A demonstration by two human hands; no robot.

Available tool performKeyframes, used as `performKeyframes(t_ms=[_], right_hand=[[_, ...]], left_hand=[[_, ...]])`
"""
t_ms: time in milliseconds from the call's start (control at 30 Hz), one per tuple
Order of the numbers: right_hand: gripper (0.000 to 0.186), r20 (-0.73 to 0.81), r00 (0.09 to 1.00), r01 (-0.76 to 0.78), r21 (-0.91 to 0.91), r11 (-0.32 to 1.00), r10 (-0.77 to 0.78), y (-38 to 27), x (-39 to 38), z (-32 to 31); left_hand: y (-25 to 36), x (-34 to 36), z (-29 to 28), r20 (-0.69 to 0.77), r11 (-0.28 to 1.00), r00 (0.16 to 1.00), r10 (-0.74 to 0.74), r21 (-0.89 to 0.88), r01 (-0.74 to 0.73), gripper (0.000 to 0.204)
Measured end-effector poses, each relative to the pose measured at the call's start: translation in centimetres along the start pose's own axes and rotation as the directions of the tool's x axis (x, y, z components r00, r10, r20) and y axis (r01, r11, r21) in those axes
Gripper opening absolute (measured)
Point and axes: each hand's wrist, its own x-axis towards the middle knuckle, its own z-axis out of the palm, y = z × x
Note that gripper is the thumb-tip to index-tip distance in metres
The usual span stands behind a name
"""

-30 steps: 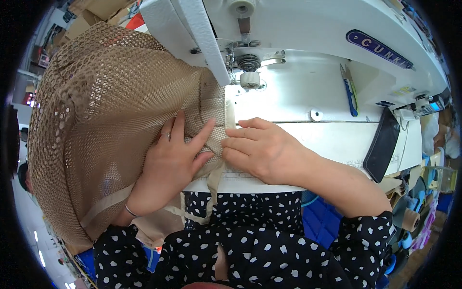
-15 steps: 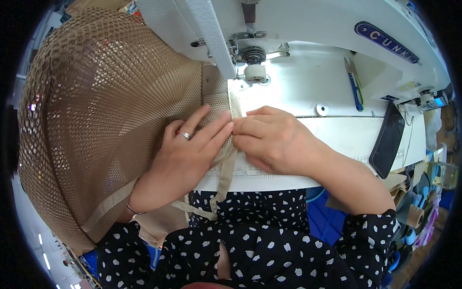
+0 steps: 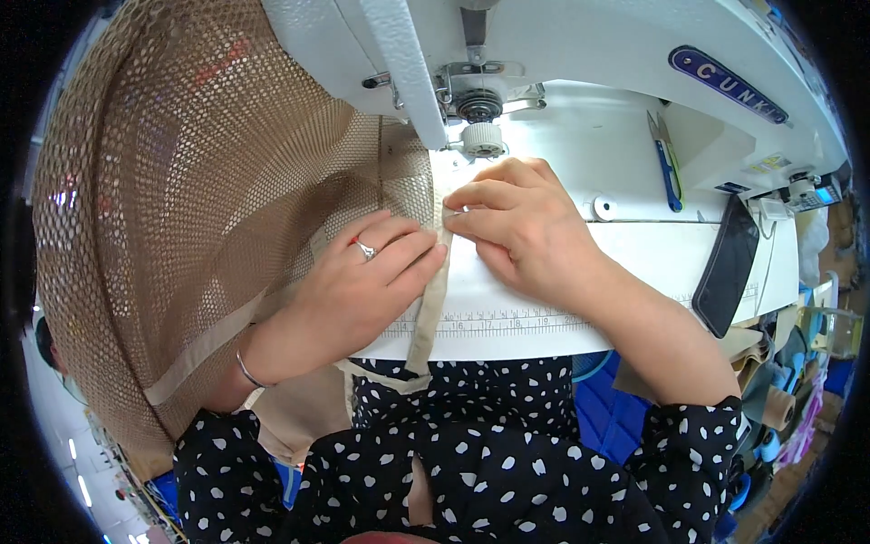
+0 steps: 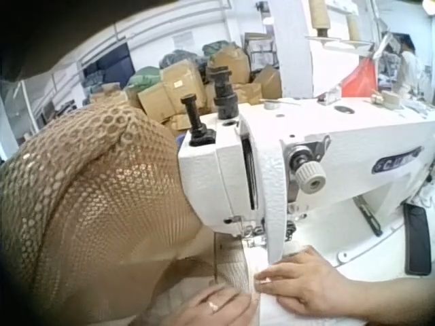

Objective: Sewing a tan mesh bag using an industrial sewing machine.

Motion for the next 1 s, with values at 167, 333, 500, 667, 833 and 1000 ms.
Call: performKeyframes(t_ms=[167,333,500,667,833,1000], right_hand=[[0.026,-0.039,0.999,0.016,-0.041,0.999,-0.017,0.49,-0.23,0.29],[0.028,-0.04,0.999,0.016,-0.031,0.999,-0.017,0.46,-0.06,0.46],[0.029,-0.038,0.999,0.031,-0.049,0.998,-0.033,0.28,0.08,0.47],[0.028,-0.047,0.998,0.03,-0.041,0.999,-0.032,0.36,0.1,0.6],[0.027,-0.053,0.998,0.027,-0.036,0.999,-0.029,0.23,0.11,0.61],[0.027,-0.049,0.999,0.017,-0.024,1.0,-0.018,0.19,0.07,0.53]], left_hand=[[-0.1,0.11,0.17,-0.017,0.999,1.0,0.012,-0.036,-0.013,0.051],[0.27,0.11,0.11,-0.006,0.996,1.0,0.018,-0.082,-0.019,0.054],[0.4,-0.09,0.33,-0.063,0.997,0.998,0.012,-0.074,-0.017,0.052],[0.43,-0.12,0.34,-0.052,0.996,0.999,0.015,-0.083,-0.02,0.05],[0.39,-0.14,0.17,-0.056,0.998,0.998,0.027,-0.055,-0.03,0.049],[0.45,-0.08,-0.15,-0.019,0.992,1.0,-0.007,-0.122,0.004,0.049]])
